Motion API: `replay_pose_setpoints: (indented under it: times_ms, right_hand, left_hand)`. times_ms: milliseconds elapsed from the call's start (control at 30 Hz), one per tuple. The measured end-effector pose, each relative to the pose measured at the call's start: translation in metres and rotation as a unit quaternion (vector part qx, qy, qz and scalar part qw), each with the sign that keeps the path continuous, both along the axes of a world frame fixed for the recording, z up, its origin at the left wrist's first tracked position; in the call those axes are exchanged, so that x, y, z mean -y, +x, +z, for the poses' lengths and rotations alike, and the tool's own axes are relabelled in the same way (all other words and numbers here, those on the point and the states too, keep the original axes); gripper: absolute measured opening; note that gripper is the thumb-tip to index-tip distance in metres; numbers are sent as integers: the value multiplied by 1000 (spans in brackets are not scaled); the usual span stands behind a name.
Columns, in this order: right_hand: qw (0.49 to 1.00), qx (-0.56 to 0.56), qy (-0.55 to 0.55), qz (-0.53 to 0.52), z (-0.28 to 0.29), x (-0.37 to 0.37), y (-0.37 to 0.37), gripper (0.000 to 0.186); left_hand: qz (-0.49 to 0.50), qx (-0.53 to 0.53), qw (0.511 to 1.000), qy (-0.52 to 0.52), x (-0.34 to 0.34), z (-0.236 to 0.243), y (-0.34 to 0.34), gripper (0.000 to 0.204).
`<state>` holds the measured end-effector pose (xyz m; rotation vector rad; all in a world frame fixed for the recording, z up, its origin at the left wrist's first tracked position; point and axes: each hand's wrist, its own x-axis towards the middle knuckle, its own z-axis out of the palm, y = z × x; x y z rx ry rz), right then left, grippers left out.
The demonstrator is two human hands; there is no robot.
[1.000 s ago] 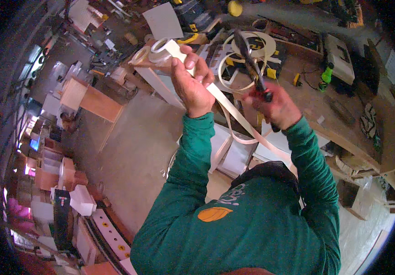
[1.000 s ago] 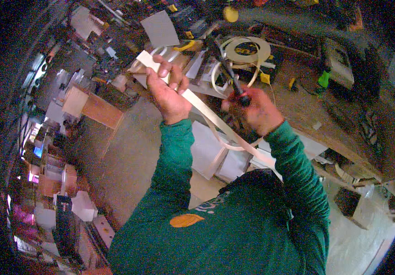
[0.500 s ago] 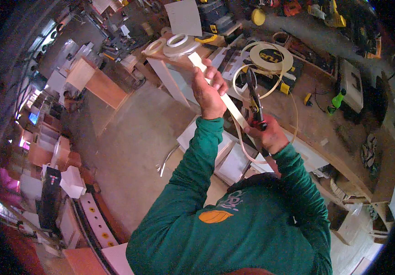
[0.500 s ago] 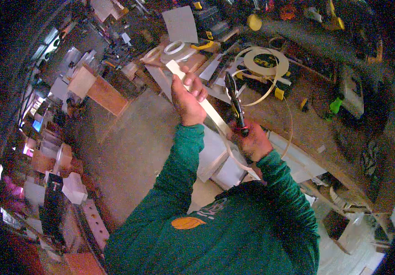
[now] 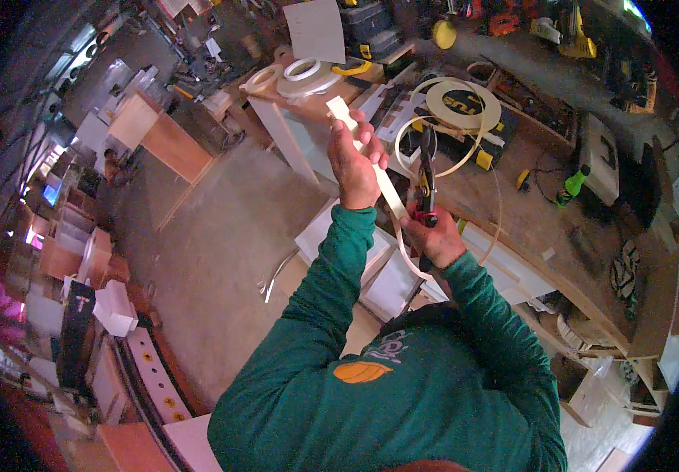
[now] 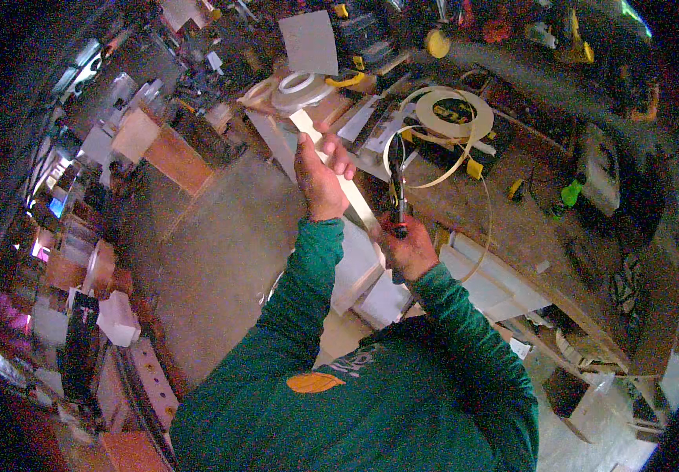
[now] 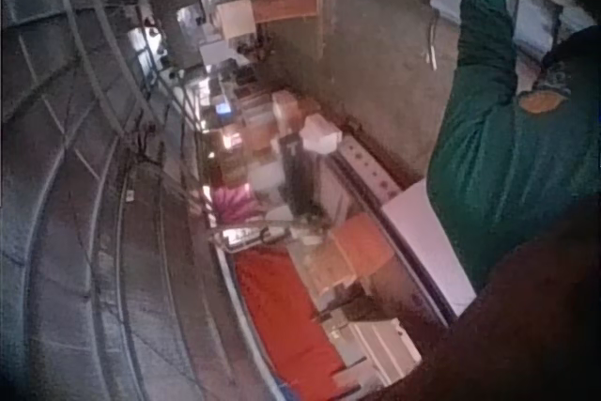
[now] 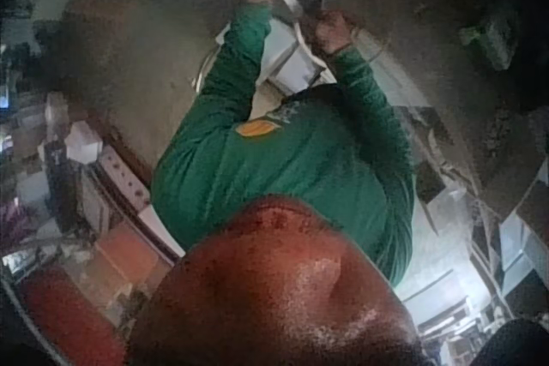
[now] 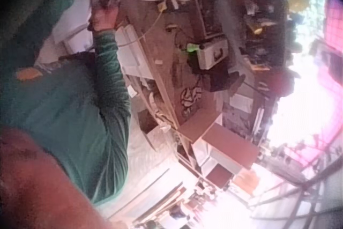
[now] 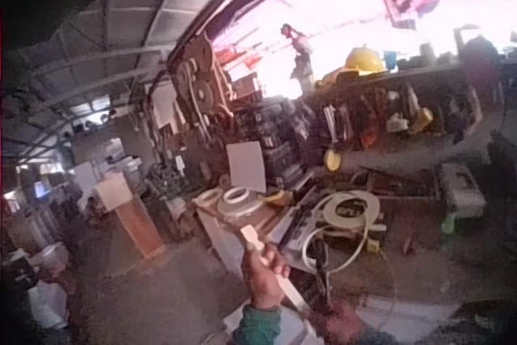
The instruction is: The person cuts thin wooden strips using a utility knife and pliers, then bends and arranges them on a large wooden board. The person repeatedly measures, cuts, and places the strips to form a pattern on the board.
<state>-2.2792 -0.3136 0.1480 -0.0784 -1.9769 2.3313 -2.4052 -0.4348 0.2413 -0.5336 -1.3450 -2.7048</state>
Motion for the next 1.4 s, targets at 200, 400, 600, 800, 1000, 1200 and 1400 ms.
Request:
replay_pose_setpoints:
  times_ms: [200, 400, 600, 800, 1000, 1200, 1400]
  right_hand:
    - [999, -20, 1, 24, -7, 2, -7, 20]
    - [997, -73, 22, -17, 2, 8, -8, 29]
    - [992, -91, 13, 82, 20, -15, -20, 35]
    - [981, -84, 35, 171, 47, -13, -29, 33]
    - [973, -91, 92, 190, 53, 8, -37, 35]
    - [959, -69, 111, 251, 39, 21, -36, 33]
    - [944, -50, 112, 307, 7, 27, -29, 32]
  left_hand:
    - [6, 5, 1000, -1, 10, -1, -3, 42]
    - [1, 18, 1000, 19, 8, 1, -3, 41]
    - [6, -28, 999, 40, 32, 26, -2, 32]
    - [74, -62, 995, 6, 39, 52, 16, 31]
    - [161, -63, 984, -45, 62, 61, 19, 36]
    - [212, -34, 977, -17, 102, 59, 12, 30]
    - [241, -68, 968, -27, 160, 77, -4, 23]
